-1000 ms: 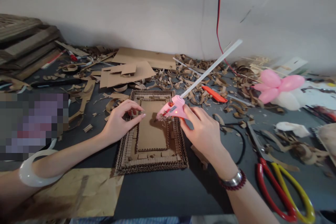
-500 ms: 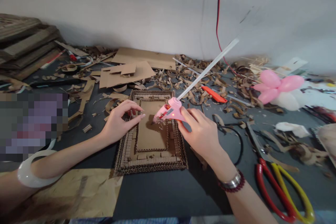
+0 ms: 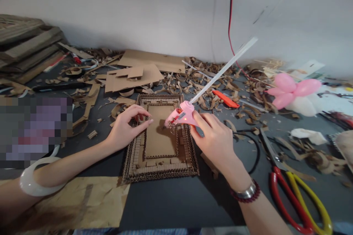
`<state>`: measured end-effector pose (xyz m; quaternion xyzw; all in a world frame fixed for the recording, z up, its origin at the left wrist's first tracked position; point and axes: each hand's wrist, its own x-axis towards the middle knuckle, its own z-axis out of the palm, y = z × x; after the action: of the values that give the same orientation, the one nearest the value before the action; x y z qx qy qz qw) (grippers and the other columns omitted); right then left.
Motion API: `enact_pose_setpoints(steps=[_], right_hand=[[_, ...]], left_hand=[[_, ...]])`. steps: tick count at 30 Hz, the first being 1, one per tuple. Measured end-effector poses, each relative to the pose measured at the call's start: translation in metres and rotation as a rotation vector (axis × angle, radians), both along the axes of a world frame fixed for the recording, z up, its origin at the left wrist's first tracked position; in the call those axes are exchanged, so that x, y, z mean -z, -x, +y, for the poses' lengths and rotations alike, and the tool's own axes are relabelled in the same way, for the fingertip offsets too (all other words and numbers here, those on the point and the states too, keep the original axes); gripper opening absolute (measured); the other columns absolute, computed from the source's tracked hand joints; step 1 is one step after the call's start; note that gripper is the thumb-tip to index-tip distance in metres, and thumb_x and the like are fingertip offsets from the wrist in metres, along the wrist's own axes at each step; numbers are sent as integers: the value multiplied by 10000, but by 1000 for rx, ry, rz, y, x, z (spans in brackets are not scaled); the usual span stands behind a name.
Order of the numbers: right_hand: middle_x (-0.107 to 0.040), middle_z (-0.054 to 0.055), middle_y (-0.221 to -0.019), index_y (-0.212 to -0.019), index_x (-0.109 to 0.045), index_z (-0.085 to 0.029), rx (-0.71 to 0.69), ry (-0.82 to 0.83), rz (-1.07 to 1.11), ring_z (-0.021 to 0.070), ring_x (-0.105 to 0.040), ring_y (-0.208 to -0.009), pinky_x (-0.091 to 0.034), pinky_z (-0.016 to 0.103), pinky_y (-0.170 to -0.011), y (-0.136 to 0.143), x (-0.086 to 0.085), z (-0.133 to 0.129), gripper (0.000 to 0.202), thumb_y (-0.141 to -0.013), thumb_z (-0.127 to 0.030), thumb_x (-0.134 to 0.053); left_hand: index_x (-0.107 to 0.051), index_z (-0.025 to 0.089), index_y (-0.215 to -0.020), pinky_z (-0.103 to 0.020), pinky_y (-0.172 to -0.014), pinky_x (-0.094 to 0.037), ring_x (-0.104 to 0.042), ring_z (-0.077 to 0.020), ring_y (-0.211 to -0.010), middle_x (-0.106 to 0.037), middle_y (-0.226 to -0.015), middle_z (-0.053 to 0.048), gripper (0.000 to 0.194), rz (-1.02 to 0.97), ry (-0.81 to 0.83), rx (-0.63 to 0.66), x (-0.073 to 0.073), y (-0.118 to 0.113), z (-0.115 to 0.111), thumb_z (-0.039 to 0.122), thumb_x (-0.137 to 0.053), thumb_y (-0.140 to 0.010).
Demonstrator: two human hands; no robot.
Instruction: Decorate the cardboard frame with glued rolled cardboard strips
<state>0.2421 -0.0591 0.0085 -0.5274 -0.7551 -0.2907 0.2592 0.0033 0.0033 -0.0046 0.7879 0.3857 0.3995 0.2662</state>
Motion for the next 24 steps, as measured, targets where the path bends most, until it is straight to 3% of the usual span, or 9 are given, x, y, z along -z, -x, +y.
enact_pose_setpoints(steps=[11, 24], right_hand=[[-649, 28, -770, -933, -614, -135, 39, -4, -14, 136, -613, -657, -440, 230, -551, 2, -1, -1, 195, -747, -194, -601], [-640, 37, -754, -920, -620, -124, -10, 30, -8, 146, -603, -659, -444, 242, -570, 4, -5, -3, 185, -745, -179, -595]], left_hand=[[-592, 161, -818, -232, -606, -415, -491, -105, -660, -556, -805, -12, 61, 11, 24, 5, -2, 1, 0, 192, -608, -769], [-594, 158, -806, -226, -610, -414, -505, -105, -677, -558, -804, -14, 60, 6, 11, -1, -1, 0, 2, 196, -616, -764]])
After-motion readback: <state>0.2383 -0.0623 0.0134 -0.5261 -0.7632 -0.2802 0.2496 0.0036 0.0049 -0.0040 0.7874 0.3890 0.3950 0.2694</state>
